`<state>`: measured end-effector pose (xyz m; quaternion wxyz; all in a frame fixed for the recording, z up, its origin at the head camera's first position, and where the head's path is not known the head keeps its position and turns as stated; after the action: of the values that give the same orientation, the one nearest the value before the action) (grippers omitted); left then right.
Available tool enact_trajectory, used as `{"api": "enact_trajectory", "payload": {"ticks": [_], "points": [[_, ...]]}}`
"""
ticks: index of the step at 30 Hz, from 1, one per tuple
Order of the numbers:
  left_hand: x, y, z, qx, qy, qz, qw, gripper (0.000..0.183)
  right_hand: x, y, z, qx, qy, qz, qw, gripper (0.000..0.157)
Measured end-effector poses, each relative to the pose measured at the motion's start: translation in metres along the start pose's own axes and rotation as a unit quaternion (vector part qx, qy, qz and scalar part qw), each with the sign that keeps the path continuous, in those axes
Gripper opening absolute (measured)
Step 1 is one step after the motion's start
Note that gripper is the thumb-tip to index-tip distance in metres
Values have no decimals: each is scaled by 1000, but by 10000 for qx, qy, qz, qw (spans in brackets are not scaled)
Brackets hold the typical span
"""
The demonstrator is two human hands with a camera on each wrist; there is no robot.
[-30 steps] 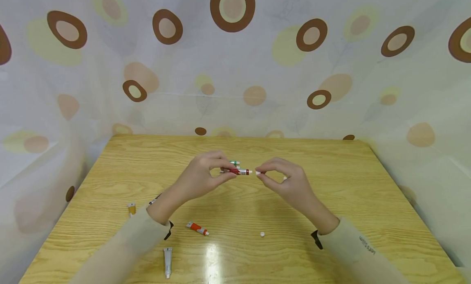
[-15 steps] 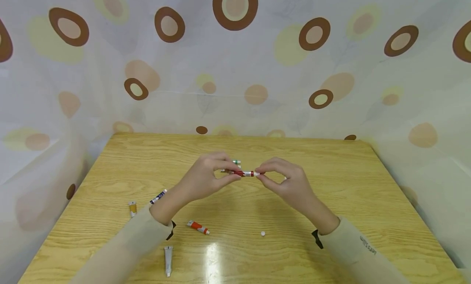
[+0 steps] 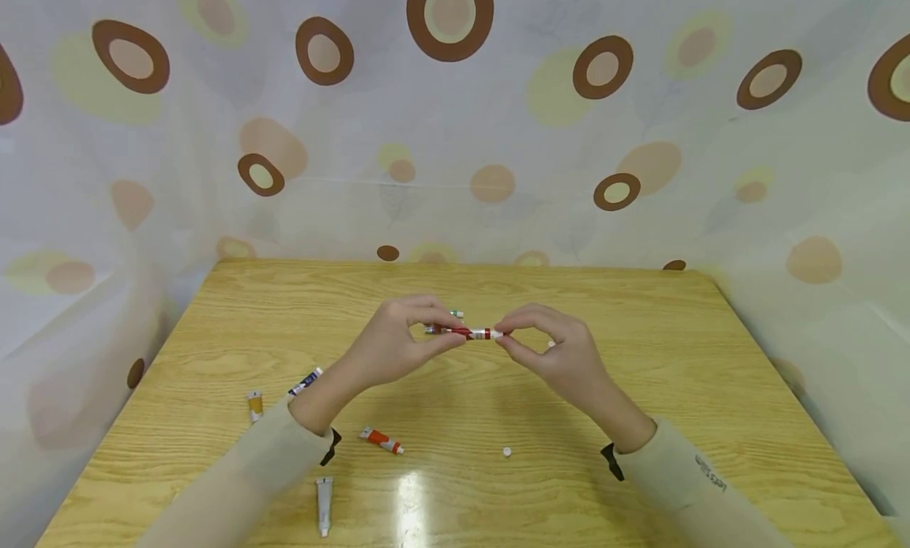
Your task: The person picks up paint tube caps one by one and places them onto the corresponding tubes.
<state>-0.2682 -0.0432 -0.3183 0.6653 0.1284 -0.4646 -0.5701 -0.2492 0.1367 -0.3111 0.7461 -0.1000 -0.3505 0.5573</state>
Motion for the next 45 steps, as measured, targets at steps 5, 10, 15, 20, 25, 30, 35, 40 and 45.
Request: {"api": "enact_trajectory", "payload": {"ticks": [5,10,15,20,25,30,35,40,45], "points": [[0,-3,0,189,32,-147,9997,8,0,0,0,18,17,63,10000,30],[-2,-3,0,222,62,-143,9996,8,0,0,0,3,1,44,10000,25],[-3,4,0,-133,149,159,9997,8,1,1,0,13,-5,82,10000,28],[-3,13,0,-636,268,485,9964,9,1,3,0,16,8,111,9999,31],[-3,15,0,-612,199,443,9969,10,0,0,0,187,-54,-41,9998,28],[-2,11,0,-328,111,243,9991,10,0,-2,0,230,-141,-62,9996,25],[-2,10,1,-309,127,228,9992,11,-1,1,-1,107,-151,46,9998,25],[-1,9,1,-290,214,290,9989,10,-2,4,-2,-40,-216,109,9997,24],[0,9,0,-353,341,276,9984,10,-4,3,-2,-105,-281,125,9995,23]]}}
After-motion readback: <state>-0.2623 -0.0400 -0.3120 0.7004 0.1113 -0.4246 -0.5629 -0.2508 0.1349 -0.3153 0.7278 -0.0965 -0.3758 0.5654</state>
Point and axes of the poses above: each hand's wrist, its own z-axis towards the middle knuckle, its own x-axis out of the back of the hand, y = z × x, the point moved 9 cm from there along z, towards the middle knuckle, and after that the axes turned 9 degrees about y, right-handed, at the moved point
